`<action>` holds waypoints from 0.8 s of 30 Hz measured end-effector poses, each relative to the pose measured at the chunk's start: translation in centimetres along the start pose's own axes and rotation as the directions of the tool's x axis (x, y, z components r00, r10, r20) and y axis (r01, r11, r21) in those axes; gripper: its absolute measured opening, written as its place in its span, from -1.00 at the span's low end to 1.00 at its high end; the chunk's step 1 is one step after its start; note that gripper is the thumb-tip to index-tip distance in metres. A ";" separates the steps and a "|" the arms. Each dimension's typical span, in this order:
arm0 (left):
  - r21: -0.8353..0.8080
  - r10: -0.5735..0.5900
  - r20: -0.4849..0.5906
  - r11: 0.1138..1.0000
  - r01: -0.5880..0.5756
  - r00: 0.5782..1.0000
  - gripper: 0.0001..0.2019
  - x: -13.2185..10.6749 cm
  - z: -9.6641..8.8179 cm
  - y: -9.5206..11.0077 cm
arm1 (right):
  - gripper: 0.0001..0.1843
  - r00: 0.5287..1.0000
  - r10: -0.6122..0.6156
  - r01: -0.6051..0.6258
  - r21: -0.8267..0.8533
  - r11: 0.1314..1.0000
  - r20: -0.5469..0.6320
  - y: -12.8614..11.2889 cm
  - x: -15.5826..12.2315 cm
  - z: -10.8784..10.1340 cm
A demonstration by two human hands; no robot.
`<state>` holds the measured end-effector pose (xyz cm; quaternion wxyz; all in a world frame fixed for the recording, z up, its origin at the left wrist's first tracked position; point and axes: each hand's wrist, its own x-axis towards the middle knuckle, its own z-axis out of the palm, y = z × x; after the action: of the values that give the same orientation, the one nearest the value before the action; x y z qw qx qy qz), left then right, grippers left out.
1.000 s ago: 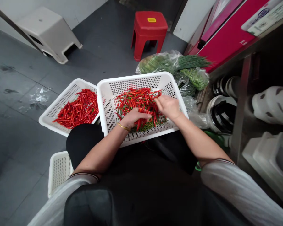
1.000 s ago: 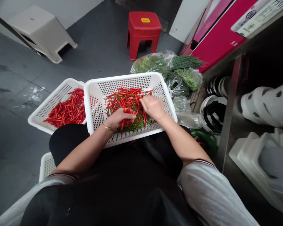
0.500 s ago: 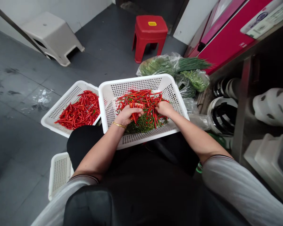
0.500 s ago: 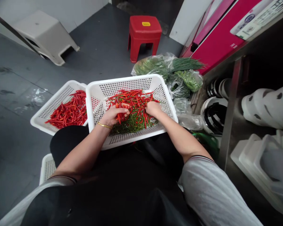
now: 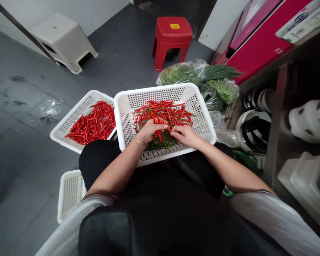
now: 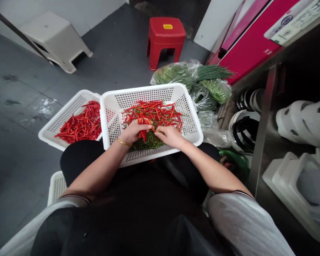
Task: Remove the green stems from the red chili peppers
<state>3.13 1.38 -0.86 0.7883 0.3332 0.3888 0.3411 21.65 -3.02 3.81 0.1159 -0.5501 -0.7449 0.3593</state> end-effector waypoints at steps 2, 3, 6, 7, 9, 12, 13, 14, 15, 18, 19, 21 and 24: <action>0.024 -0.042 0.072 0.999 0.041 0.996 -0.70 -0.1 -0.3 0.5 | -0.70 0.998 -0.033 0.033 0.000 0.999 0.054 0.0 -1.8 -1.7; 0.025 -0.055 0.090 0.998 0.053 0.994 -0.69 0.0 -0.4 0.6 | -0.69 0.992 -0.051 0.051 0.009 0.999 0.112 0.2 -3.0 -2.6; -0.013 -0.041 0.064 0.999 0.042 0.997 -0.70 0.4 -0.9 1.0 | -0.72 0.936 -0.067 0.074 -0.008 0.997 0.346 1.0 -6.7 -4.6; -0.027 -0.031 0.051 0.999 0.032 0.998 -0.73 0.6 -1.0 1.0 | -0.74 0.917 -0.039 0.066 -0.055 0.996 0.396 1.4 -7.7 -5.0; -0.041 -0.024 0.035 0.999 0.026 0.999 -0.77 0.7 -0.9 1.0 | -0.72 0.918 0.054 0.028 -0.200 0.979 0.392 2.3 -8.4 -5.0; -0.021 -0.044 0.016 0.999 0.045 0.999 -0.80 0.6 -0.5 0.7 | -0.66 0.961 0.204 -0.112 -0.410 0.905 0.187 3.1 -5.6 -3.4; -0.009 -0.049 0.009 0.999 0.049 0.999 -0.80 0.5 -0.4 0.6 | -0.58 0.960 0.261 -0.187 -0.463 0.866 0.101 3.3 -3.8 -2.5; 0.003 -0.052 0.001 0.999 0.052 0.999 -0.80 0.4 -0.3 0.5 | -0.54 0.943 0.333 -0.275 -0.507 0.817 0.026 3.4 -1.8 -1.5; 0.012 -0.054 -0.008 0.998 0.055 0.998 -0.80 0.4 -0.2 0.4 | -0.53 0.916 0.402 -0.335 -0.528 0.780 0.013 3.5 0.2 -0.5; 0.021 -0.058 -0.037 0.998 0.059 0.998 -0.81 0.4 -0.6 0.1 | -0.61 0.838 0.529 -0.389 -0.538 0.748 0.130 4.0 4.7 1.6; 0.023 -0.058 -0.043 0.998 0.059 0.997 -0.81 0.5 -0.8 0.0 | -0.66 0.818 0.546 -0.386 -0.533 0.753 0.180 4.4 5.3 1.7; 0.039 -0.059 -0.048 0.997 0.060 0.997 -0.81 0.7 -1.0 -0.2 | -0.77 0.814 0.535 -0.359 -0.529 0.769 0.225 4.9 5.2 1.2; 0.093 -0.076 -0.061 0.992 0.081 0.995 -0.78 0.7 -0.7 -0.7 | -0.81 0.895 0.391 -0.230 -0.530 0.816 0.214 4.5 2.9 -0.4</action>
<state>3.10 1.77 -2.03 0.7729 0.3451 0.4397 0.3004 24.19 0.36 0.48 -0.2084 -0.6124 -0.7189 0.2544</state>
